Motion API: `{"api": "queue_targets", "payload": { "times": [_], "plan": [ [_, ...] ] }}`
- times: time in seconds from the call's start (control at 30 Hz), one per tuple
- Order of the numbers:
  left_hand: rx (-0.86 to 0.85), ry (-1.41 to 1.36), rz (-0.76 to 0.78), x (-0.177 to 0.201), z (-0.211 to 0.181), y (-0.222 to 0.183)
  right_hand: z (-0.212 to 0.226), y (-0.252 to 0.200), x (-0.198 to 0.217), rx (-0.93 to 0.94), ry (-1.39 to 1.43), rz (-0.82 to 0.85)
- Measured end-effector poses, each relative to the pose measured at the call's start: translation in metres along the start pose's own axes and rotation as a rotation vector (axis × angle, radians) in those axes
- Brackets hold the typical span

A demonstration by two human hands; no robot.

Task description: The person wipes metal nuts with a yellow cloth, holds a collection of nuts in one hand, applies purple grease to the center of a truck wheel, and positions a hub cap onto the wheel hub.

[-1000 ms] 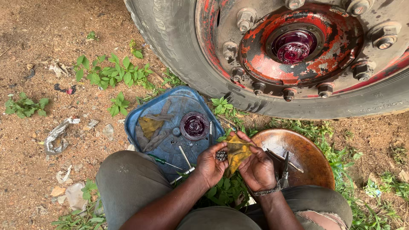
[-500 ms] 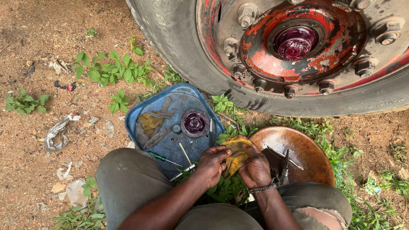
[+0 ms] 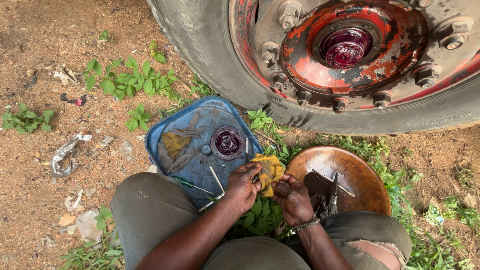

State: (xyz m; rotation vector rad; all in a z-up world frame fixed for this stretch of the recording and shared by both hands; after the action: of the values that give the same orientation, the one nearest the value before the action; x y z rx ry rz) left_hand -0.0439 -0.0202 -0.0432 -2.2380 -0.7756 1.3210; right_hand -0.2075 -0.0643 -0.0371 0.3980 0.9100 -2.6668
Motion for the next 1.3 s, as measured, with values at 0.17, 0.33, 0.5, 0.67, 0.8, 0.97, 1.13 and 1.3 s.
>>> {"api": "queue_targets", "payload": {
  "times": [0.17,0.33,0.5,0.67,0.8,0.97,1.13,1.3],
  "plan": [
    [-0.012,-0.019,0.002,-0.003,-0.013,-0.005,0.012,-0.008,-0.007,-0.048,0.099,0.032],
    [-0.012,-0.005,0.019,-0.001,-0.010,-0.004,0.012,-0.007,-0.020,-0.020,-0.039,0.036],
    [-0.028,-0.011,-0.005,0.005,-0.009,0.004,0.009,0.000,-0.018,0.076,-0.042,0.091],
    [-0.076,-0.056,0.020,0.013,-0.010,0.016,0.018,0.002,-0.012,0.086,0.067,0.053],
    [-0.121,-0.211,0.057,0.019,-0.020,0.023,0.031,0.007,-0.030,0.113,-0.052,0.073],
    [-0.124,-0.274,0.011,0.024,-0.052,0.019,0.062,0.012,-0.067,0.183,-0.093,0.202],
    [-0.241,-0.435,0.046,0.022,-0.096,0.001,0.083,0.010,-0.084,0.251,0.080,0.461],
    [-0.329,-0.374,-0.101,0.026,-0.146,-0.035,0.060,0.055,-0.094,0.546,-0.968,0.200]
  ]
}}
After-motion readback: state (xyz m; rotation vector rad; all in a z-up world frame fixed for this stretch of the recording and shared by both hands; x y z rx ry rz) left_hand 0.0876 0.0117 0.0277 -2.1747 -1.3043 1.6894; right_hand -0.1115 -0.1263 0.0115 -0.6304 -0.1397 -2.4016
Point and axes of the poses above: each hand's wrist, its own y-axis towards the middle knuckle, its own x-axis out of the back of the hand, z = x × y, the point moved 1 cm from there along y, towards the middle knuckle, and after that the axes turned 3 degrees about -x, right-handed, at the moved point
